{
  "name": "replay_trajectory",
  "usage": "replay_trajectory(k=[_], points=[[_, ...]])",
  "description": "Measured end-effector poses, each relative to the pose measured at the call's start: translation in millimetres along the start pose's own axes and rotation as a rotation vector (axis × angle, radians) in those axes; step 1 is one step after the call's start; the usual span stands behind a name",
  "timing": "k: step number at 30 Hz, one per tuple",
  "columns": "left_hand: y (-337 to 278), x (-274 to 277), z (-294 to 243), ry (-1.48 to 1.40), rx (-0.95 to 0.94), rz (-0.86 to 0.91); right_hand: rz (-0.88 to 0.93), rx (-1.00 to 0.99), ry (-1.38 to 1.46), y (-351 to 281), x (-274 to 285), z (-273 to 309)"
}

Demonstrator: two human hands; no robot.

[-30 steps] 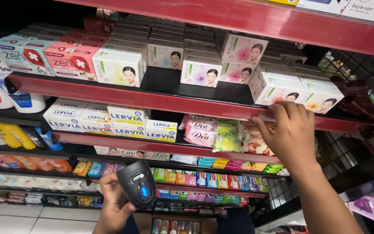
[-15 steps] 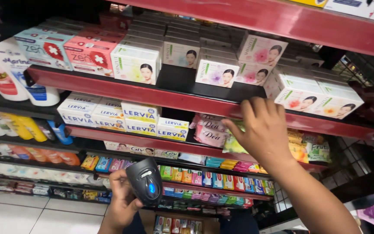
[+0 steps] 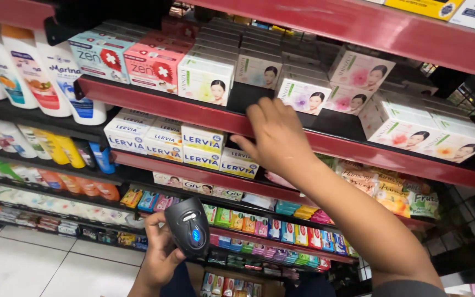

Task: The person sits on the floor and repeatedly picks small white boxes from a cardboard box, scans each with a handheld barcode scanner, and places them on a shelf. The person also adjusts the alignment of boxes already on the shelf.

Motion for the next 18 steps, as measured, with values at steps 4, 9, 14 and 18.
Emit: replay_trajectory(k=[4, 9, 14, 18], points=[[-5, 4, 0, 0.025, -0.019, -0.002, 0.005, 0.08, 0.033, 22, -8, 22], [-9, 4, -2, 0.0, -0.038, -0.008, -0.036, 0.099, 0.008, 23, -16, 30], [-10, 2, -8, -0.006, -0.058, -0.006, -0.092, 0.073, -0.052, -4, -10, 17], [-12, 1, -7, 0.003, -0.046, 0.003, -0.11, 0.008, -0.125, -43, 1, -3]])
Point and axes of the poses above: each hand's wrist, its own y-axis towards the middle knuckle, its own x-axis out of the back of the hand, z = x × y, the point moved 2 cm from there along y, towards the middle knuckle, and after that the axes turned 2 degrees about z, right-handed, at the moved point
